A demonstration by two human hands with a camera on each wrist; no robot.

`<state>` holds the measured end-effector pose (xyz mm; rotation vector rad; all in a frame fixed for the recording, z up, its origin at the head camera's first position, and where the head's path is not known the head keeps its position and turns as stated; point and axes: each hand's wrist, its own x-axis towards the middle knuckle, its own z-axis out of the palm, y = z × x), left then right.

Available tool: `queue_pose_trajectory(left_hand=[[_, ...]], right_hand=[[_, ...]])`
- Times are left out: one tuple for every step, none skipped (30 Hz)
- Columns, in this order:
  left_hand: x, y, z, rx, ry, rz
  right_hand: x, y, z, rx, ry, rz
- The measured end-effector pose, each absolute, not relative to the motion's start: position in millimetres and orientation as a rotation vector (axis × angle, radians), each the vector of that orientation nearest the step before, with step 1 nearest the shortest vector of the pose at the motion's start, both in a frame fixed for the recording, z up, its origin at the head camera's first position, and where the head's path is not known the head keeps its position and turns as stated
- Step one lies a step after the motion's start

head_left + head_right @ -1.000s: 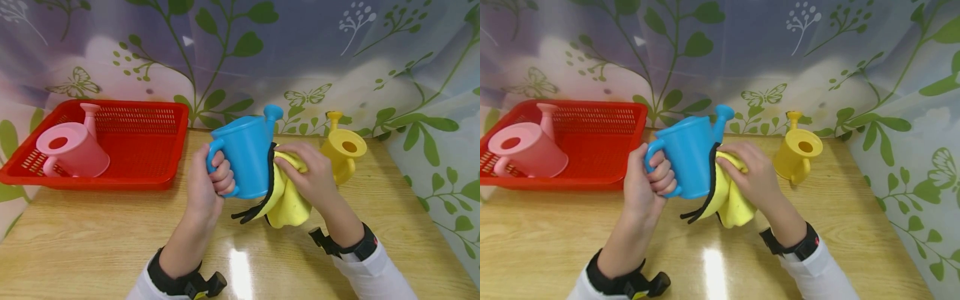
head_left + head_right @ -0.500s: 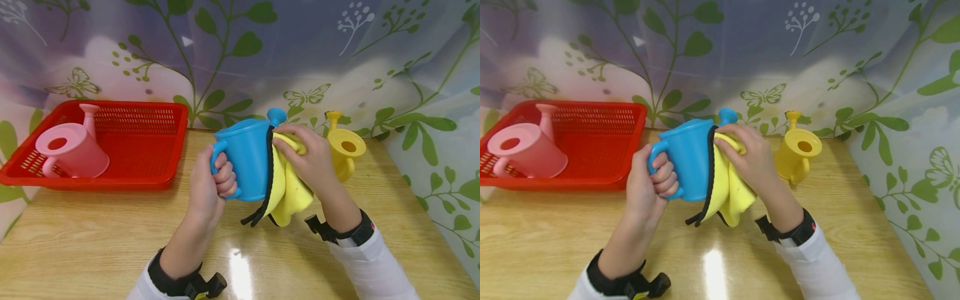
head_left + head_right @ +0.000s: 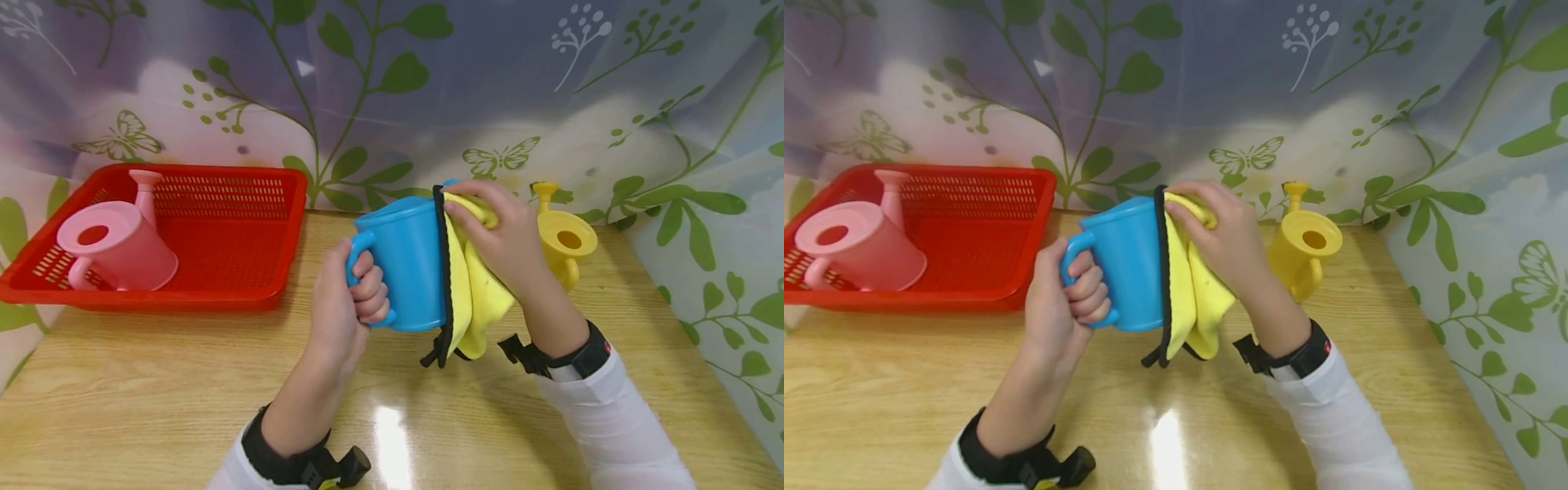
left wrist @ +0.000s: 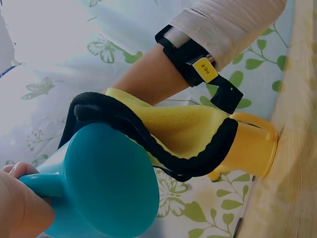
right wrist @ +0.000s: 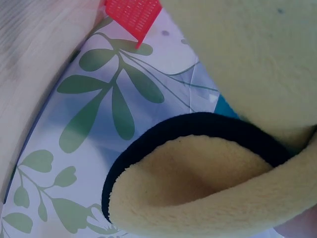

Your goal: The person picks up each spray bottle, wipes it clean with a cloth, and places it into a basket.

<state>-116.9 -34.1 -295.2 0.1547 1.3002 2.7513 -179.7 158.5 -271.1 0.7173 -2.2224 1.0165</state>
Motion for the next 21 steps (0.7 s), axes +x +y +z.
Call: queue_pose_trajectory(left_hand=[[-117,-34,-295,0.154,1.3,2.752],[-117,-34,-295,0.157,1.301,2.755],[-117,-34,-295,0.16,1.301,2.757],[-117,-34,-295,0.163,1.299,2.758],[-117,-34,-295,0.168,1.297,2.758],[-117,-34,-295,0.173,1.297,2.758],[-117,-35,-295,0.178,1.294,2.757],[-117,-35,-295,0.183,1.29,2.756],[-117,-35,-295,0.186,1.285,2.754],[-118,-36,-296,0.188,1.28,2.752],[-118,-36,-296,0.19,1.279,2.75],[-118,-36,-296,0.191,1.277,2.748],[-118,-37,-296,0.195,1.276,2.745],[-119,-37,-296,0.196,1.278,2.743],[-119,-37,-296,0.197,1.28,2.741],[-119,-37,-296,0.201,1.285,2.739],[-119,-37,-296,0.204,1.288,2.737],[-119,-37,-296,0.207,1.291,2.735],[-118,-37,-296,0.21,1.293,2.734],[-118,-37,-296,0.211,1.295,2.733],[-118,-37,-296,0.213,1.293,2.734]], right_hand=[[-180,159,-271,0.72,-2.224,1.023],[-181,159,-270,0.721,-2.225,1.028],[-181,159,-270,0.721,-2.228,1.035],[-181,159,-270,0.714,-2.232,1.046],[-180,159,-271,0.708,-2.237,1.052],[-180,160,-271,0.7,-2.24,1.061],[-179,160,-272,0.69,-2.244,1.072],[-179,160,-273,0.678,-2.247,1.082],[-178,160,-274,0.669,-2.247,1.091],[-177,160,-275,0.658,-2.246,1.098],[-176,160,-275,0.649,-2.245,1.104],[-176,160,-276,0.641,-2.245,1.105],[-175,160,-276,0.639,-2.242,1.107],[-175,160,-277,0.637,-2.239,1.107],[-174,160,-277,0.639,-2.234,1.106],[-174,160,-278,0.637,-2.23,1.108],[-174,160,-279,0.637,-2.228,1.109],[-174,161,-280,0.636,-2.226,1.107],[-174,161,-281,0.635,-2.225,1.106],[-174,161,-282,0.631,-2.228,1.104],[-174,162,-283,0.631,-2.23,1.1]])
